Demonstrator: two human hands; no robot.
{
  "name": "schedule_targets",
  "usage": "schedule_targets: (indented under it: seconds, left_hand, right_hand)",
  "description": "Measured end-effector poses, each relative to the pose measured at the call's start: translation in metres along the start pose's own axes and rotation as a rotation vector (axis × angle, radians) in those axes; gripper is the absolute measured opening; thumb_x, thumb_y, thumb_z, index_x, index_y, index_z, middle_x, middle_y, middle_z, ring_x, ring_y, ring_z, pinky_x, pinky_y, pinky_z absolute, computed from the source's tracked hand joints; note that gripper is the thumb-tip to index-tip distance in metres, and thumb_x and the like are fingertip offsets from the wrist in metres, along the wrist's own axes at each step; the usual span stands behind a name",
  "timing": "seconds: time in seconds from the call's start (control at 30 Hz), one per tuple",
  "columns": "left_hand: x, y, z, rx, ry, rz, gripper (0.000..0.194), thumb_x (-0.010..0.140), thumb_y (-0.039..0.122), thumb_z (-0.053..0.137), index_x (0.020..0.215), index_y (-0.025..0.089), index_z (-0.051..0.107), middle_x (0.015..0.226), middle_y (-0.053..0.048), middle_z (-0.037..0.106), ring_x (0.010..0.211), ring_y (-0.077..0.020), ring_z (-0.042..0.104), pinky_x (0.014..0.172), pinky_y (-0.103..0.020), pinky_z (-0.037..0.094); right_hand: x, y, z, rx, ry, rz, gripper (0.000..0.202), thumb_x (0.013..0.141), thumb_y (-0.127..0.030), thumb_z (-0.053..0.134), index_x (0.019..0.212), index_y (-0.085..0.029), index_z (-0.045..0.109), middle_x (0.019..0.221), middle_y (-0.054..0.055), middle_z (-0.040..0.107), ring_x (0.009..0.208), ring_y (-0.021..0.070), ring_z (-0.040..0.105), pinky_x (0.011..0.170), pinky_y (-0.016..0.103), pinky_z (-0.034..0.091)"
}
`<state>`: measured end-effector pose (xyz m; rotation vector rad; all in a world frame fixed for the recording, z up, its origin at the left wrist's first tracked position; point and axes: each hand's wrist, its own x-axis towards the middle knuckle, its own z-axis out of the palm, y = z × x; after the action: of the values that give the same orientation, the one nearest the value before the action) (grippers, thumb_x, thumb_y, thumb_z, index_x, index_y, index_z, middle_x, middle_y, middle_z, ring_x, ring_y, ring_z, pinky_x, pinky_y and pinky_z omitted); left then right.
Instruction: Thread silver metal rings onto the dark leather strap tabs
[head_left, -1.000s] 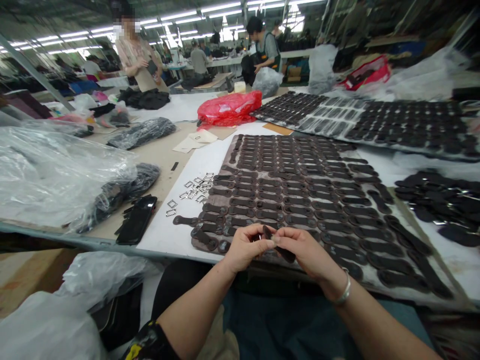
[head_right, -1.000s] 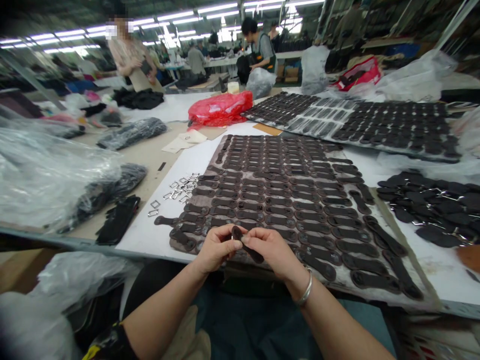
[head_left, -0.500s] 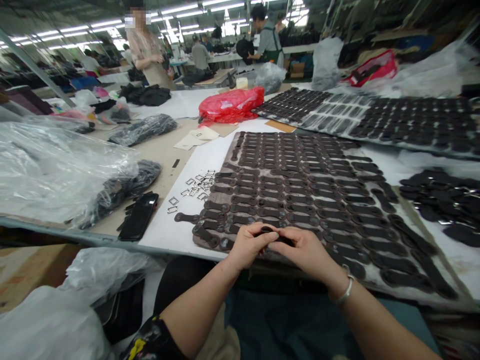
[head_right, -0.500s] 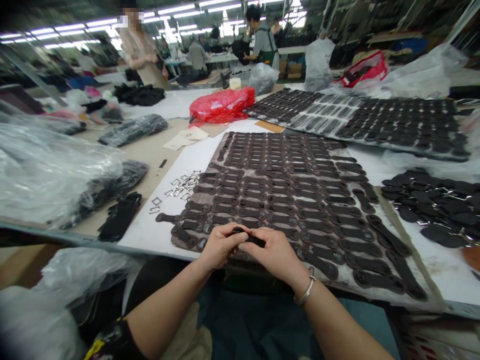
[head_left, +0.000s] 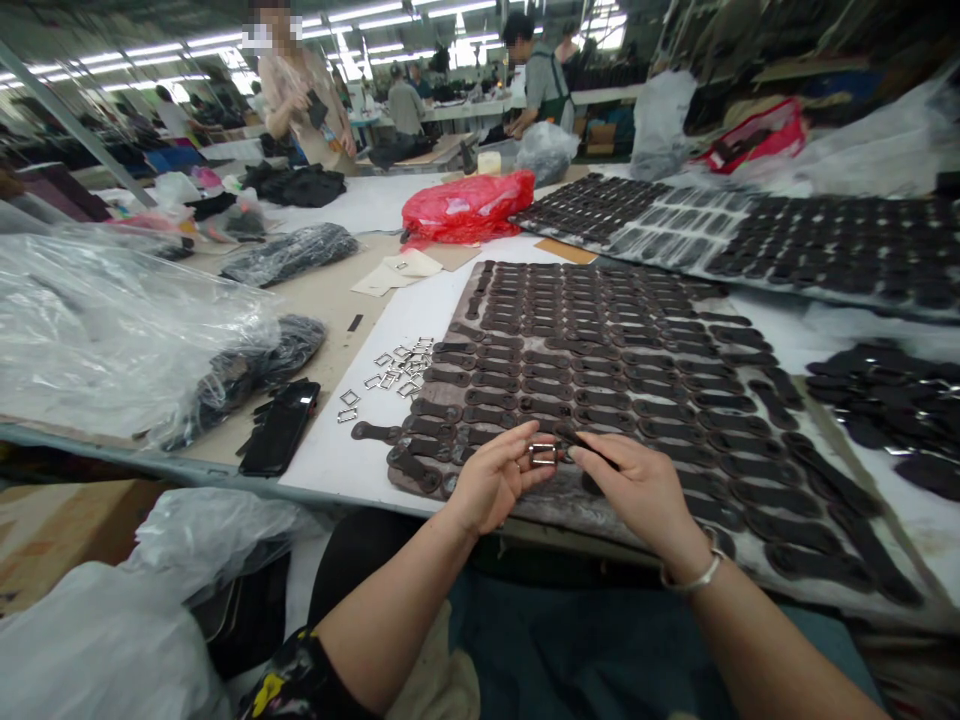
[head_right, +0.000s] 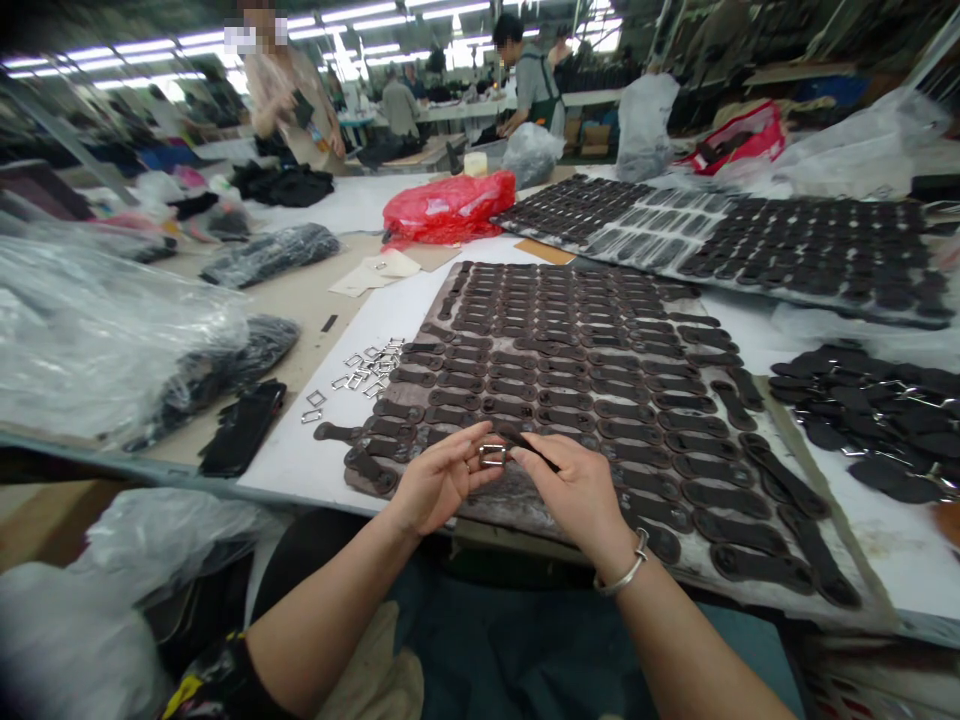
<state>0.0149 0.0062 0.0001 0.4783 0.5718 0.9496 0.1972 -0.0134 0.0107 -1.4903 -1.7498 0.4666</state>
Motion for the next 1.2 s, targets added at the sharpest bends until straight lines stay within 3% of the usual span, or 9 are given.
schedule_targets:
  seconds: [0.13,0.43,0.57,0.83,1.2]
  left_hand:
    - [0.004,-0.001,-0.003,0.049,0.083,0.05,0.04,0.069,0.004,0.059,0.108,0.01,0.062,0.113,-0.014,0.062,0.095,-0.0217,0.063,0.087,-0.035,0.046]
    - [0.005,0.0,-0.003,0.066,0.155,0.148,0.032,0.071,0.006,0.064,0.102,0.011,0.064,0.101,-0.011,0.067,0.09,-0.019,0.065,0.077,-0.028,0.051]
    - [0.007,0.002,-0.007,-0.017,0.251,0.11,0.03,0.071,0.003,0.062,0.1,0.01,0.065,0.099,-0.01,0.068,0.091,-0.0175,0.065,0.078,-0.026,0.052]
    - [0.009,-0.006,-0.005,-0.109,0.318,0.097,0.027,0.074,0.003,0.059,0.098,0.01,0.066,0.1,-0.011,0.069,0.087,-0.016,0.066,0.084,-0.028,0.05]
    - [0.006,-0.018,0.0,0.071,0.317,0.176,0.032,0.071,0.024,0.071,0.102,0.015,0.069,0.099,-0.009,0.071,0.087,-0.018,0.067,0.084,-0.032,0.049]
  right_hand:
    - [0.001,0.002,-0.003,-0.069,0.046,-0.06,0.023,0.084,-0.033,0.057,0.095,-0.018,0.072,0.095,0.008,0.071,0.089,0.0232,0.066,0.083,0.035,0.052]
    - [0.003,0.004,-0.006,-0.163,-0.006,-0.119,0.022,0.086,-0.033,0.055,0.092,-0.019,0.071,0.091,0.007,0.071,0.084,0.0226,0.066,0.077,0.034,0.053]
    - [0.0,0.003,-0.006,-0.225,-0.047,-0.204,0.023,0.088,-0.032,0.052,0.097,-0.02,0.07,0.092,0.007,0.07,0.087,0.022,0.064,0.08,0.034,0.051]
    - [-0.005,0.003,0.006,-0.398,-0.116,-0.324,0.025,0.091,-0.027,0.049,0.107,-0.017,0.065,0.094,0.008,0.068,0.087,0.0217,0.06,0.08,0.034,0.048]
    - [-0.008,-0.003,0.013,-0.346,-0.07,-0.338,0.024,0.092,-0.025,0.048,0.109,-0.019,0.064,0.096,0.008,0.066,0.087,0.0212,0.058,0.08,0.033,0.048]
